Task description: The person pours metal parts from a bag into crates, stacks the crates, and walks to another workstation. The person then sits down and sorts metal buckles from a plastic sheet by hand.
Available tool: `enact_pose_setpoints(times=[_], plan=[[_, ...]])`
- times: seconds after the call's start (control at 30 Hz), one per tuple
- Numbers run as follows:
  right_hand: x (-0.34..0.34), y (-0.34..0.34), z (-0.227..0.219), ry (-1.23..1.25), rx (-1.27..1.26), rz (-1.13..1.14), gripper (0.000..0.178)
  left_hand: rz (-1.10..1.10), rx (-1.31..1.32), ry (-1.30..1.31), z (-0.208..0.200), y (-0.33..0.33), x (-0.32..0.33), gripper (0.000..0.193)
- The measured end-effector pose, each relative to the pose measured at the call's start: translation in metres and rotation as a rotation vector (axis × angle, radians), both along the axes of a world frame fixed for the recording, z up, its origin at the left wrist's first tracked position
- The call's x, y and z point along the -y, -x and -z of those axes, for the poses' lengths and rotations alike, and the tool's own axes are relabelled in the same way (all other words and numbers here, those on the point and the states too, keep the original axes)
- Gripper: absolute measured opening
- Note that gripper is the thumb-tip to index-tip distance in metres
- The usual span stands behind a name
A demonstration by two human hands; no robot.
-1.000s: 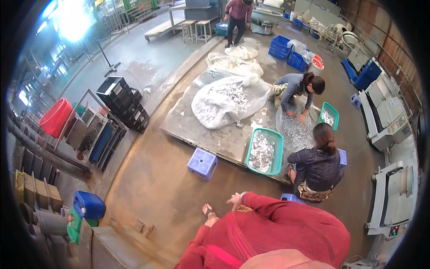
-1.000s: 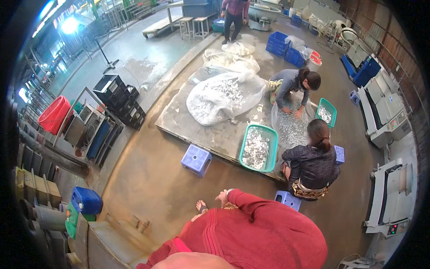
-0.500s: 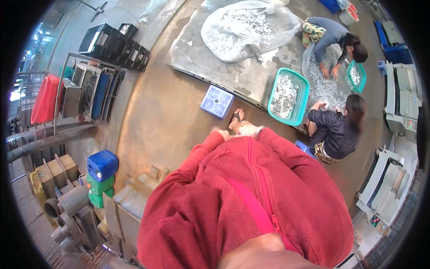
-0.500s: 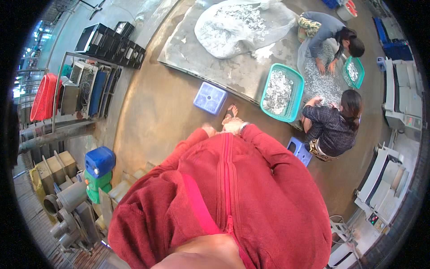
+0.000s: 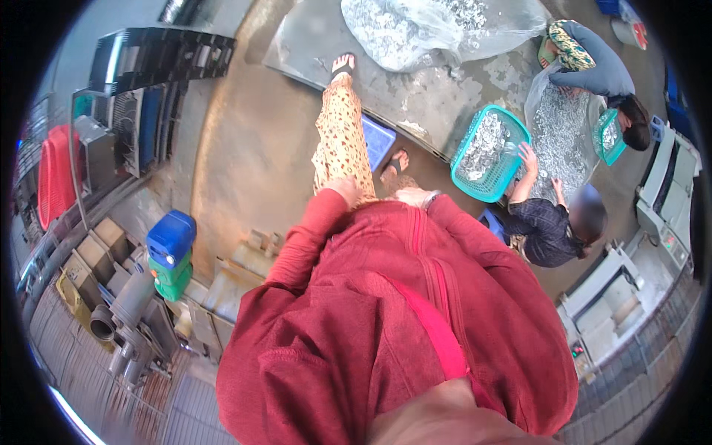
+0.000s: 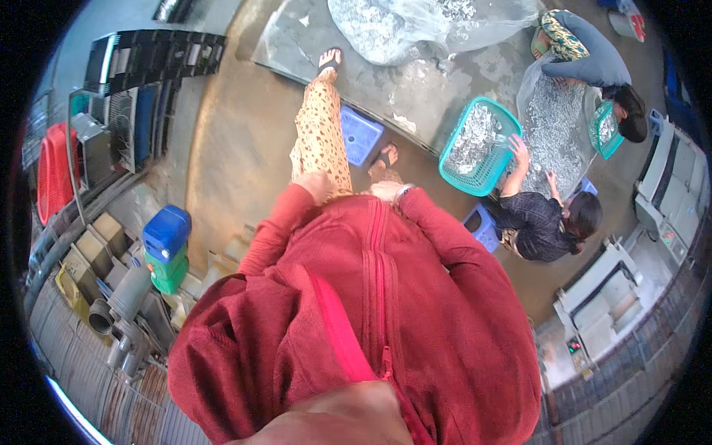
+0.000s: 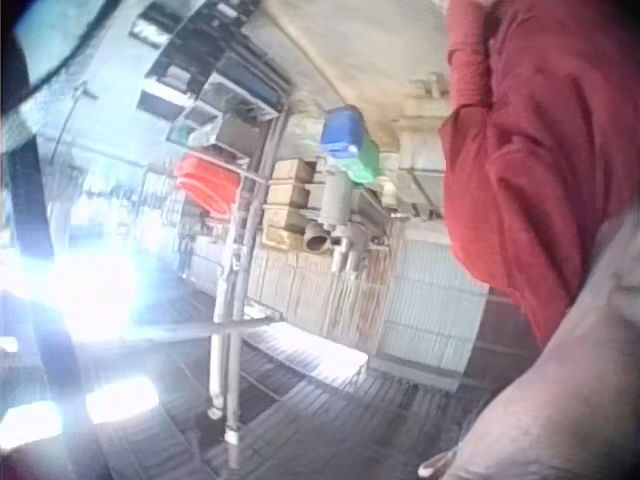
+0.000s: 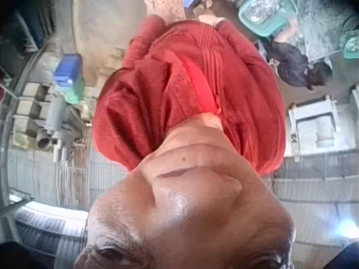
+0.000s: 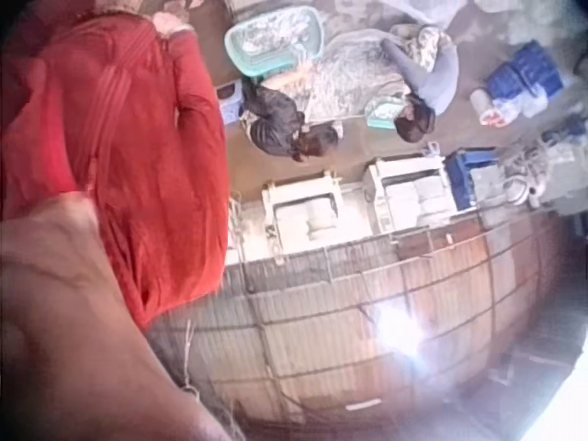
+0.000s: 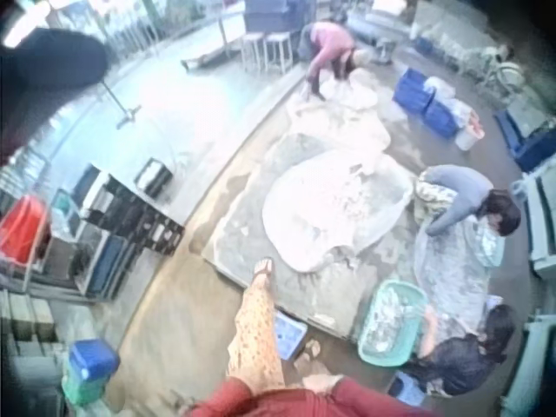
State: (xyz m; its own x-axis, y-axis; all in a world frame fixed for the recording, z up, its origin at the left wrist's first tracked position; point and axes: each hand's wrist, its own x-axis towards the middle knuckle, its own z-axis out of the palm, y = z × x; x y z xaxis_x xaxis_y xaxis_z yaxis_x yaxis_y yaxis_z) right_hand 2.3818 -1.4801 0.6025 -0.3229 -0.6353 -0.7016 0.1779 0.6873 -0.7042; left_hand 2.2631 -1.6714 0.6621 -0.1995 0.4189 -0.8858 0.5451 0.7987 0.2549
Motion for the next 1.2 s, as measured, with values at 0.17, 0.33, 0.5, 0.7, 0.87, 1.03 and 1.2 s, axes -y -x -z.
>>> enact_pose_setpoints(times=[0.17, 0.33, 0.5, 0.7, 0.87, 1.03, 1.2], plan=[[-0.033, 0.043, 0.005, 0.37, -0.14, 0.291, 0.032, -0.821, 0.464, 0.044, -0.013, 0.158, -0.02, 0.03], [-0.011, 0.129, -0.003, 0.399, 0.227, 0.102, 0.02, -0.99, 0.357, 0.242, 0.159, 0.26, 0.051, 0.041], [-0.097, 0.231, 0.047, -0.155, -0.304, 0.754, 0.031, -0.264, 0.257, 0.531, 0.219, 0.245, 0.007, 0.054], [-0.235, 0.324, 0.102, -0.092, -0.164, 1.981, 0.035, -0.208, 0.147, 0.185, 0.346, 0.202, -0.055, 0.055], [-0.197, 0.37, 0.174, -0.067, -0.268, 1.773, 0.033, -0.352, -0.512, -0.063, 0.54, 0.351, -0.096, 0.045], [-0.231, 0.335, 0.25, -0.18, -0.276, 1.705, 0.029, -0.416, -0.385, -0.187, 0.587, 0.269, -0.166, 0.042], [-0.259, 0.349, 0.286, -0.247, -0.601, 1.451, 0.029, -0.373, -0.445, -0.146, 0.585, 0.294, -0.15, 0.039]])
